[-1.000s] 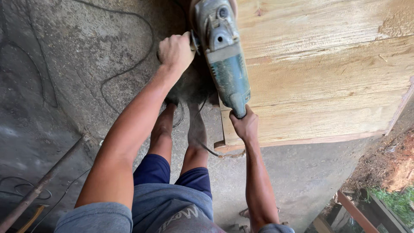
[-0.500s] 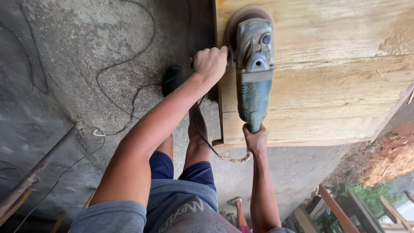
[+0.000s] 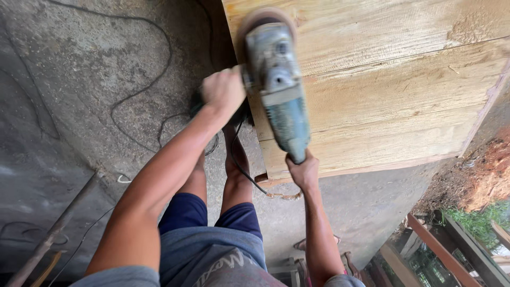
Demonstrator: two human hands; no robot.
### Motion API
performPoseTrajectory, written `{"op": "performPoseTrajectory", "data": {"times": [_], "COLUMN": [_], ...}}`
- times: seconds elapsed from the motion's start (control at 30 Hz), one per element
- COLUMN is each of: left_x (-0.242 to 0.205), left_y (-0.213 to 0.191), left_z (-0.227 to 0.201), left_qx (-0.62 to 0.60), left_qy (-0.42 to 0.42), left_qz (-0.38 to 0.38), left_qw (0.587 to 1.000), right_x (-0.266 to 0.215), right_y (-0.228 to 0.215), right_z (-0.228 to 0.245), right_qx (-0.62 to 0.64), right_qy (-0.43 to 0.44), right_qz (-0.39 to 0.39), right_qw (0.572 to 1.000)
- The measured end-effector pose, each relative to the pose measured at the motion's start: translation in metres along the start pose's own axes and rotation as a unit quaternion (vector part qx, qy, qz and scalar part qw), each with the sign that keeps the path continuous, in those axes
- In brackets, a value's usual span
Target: The person uses an angle grinder with a sanding disc to smooth the surface of a large wooden board. They move the tool across the board in overlapping passes, generating sawdust, then briefly set the tool down and adjust the power cord before resuming sanding.
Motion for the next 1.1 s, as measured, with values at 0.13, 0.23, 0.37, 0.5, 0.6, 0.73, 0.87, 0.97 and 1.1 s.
{"op": "performPoseTrajectory", "data": {"times": [0.13, 0.23, 0.37, 0.5, 0.6, 0.73, 0.87, 0.97, 1.1], "left_x": [0.047, 0.066, 0.073, 0.04, 0.0, -0.02, -0.041, -0.029, -0.053], "left_y": [0.024, 0.019, 0.018, 0.023, 0.016, -0.015, -0.014, -0.022, -0.001], "left_z": [-0.081, -0.135, -0.147, -0.09, -0.034, 0.03, 0.063, 0.07, 0.063], "left_qx": [-0.03, -0.023, -0.026, -0.06, -0.052, -0.047, -0.031, -0.05, -0.065], "left_qy": [0.088, 0.11, 0.133, 0.154, 0.087, 0.066, 0.034, 0.016, 0.036], "left_qz": [-0.016, -0.084, -0.071, -0.064, -0.027, -0.07, -0.061, -0.098, -0.073], "left_qw": [0.996, 0.99, 0.988, 0.984, 0.994, 0.994, 0.997, 0.994, 0.995], "right_x": [-0.006, -0.001, 0.001, -0.02, -0.041, -0.037, -0.054, -0.038, -0.06], "right_y": [-0.032, -0.039, -0.026, 0.005, 0.031, 0.059, 0.071, 0.07, 0.06], "right_z": [-0.024, -0.031, -0.043, -0.049, -0.036, -0.001, 0.014, 0.027, 0.015], "right_qx": [0.035, 0.102, 0.146, 0.127, 0.088, 0.012, 0.015, -0.017, 0.003], "right_qy": [0.105, 0.129, 0.137, 0.109, 0.078, 0.016, 0.04, 0.032, 0.011], "right_qz": [-0.022, -0.041, -0.054, -0.041, -0.024, -0.017, 0.015, 0.021, -0.004], "right_qw": [0.994, 0.986, 0.978, 0.985, 0.993, 1.0, 0.999, 0.999, 1.0]}}
Point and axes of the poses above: each hand's wrist, its own x-axis towards the middle knuckle, its own y-axis out of the palm, z = x × y, the point moved 2 cm from there along x, towards the middle knuckle, and after that the axes turned 7 degrees about -y, right-handed, at the moved point
